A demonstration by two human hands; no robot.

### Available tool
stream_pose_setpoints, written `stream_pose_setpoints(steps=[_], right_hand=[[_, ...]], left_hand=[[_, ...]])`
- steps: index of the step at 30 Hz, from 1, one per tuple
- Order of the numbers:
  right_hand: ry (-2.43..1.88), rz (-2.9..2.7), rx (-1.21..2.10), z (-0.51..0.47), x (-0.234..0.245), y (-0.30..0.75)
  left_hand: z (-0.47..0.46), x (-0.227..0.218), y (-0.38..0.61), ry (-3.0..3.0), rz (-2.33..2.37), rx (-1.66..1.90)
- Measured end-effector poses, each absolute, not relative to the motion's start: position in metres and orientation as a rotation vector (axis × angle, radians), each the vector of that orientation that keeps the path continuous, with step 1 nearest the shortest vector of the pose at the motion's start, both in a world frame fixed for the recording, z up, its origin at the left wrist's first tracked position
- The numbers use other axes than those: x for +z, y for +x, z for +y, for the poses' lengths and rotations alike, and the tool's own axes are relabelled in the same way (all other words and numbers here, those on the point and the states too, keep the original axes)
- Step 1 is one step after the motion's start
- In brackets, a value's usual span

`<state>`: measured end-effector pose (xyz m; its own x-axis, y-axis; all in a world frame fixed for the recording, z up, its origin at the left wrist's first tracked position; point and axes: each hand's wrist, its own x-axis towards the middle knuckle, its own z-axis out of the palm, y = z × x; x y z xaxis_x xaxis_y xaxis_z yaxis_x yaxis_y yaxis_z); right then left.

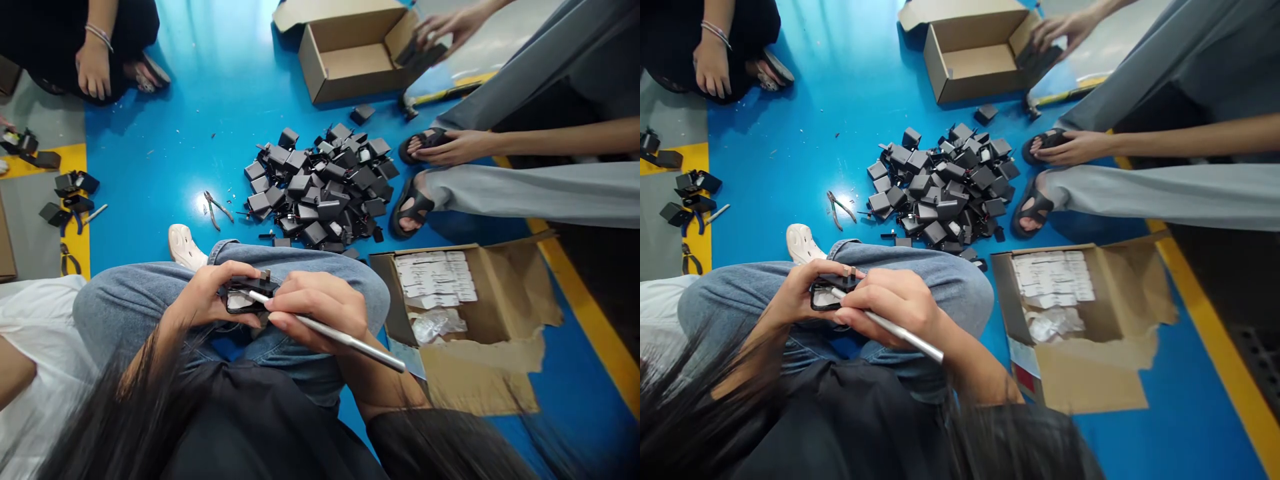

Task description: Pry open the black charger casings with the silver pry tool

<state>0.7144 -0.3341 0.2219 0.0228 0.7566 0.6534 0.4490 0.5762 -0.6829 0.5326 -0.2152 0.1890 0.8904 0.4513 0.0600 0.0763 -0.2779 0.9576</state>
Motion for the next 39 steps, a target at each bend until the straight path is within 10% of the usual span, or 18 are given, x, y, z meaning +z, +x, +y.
stream_pose_setpoints(steps=[39], right_hand=[[-1.234, -1.700, 0.513, -0.325, 0.231, 0.723]], left_hand=[[-0.233, 0.190, 0.550, 1.696, 0.160, -0.035]])
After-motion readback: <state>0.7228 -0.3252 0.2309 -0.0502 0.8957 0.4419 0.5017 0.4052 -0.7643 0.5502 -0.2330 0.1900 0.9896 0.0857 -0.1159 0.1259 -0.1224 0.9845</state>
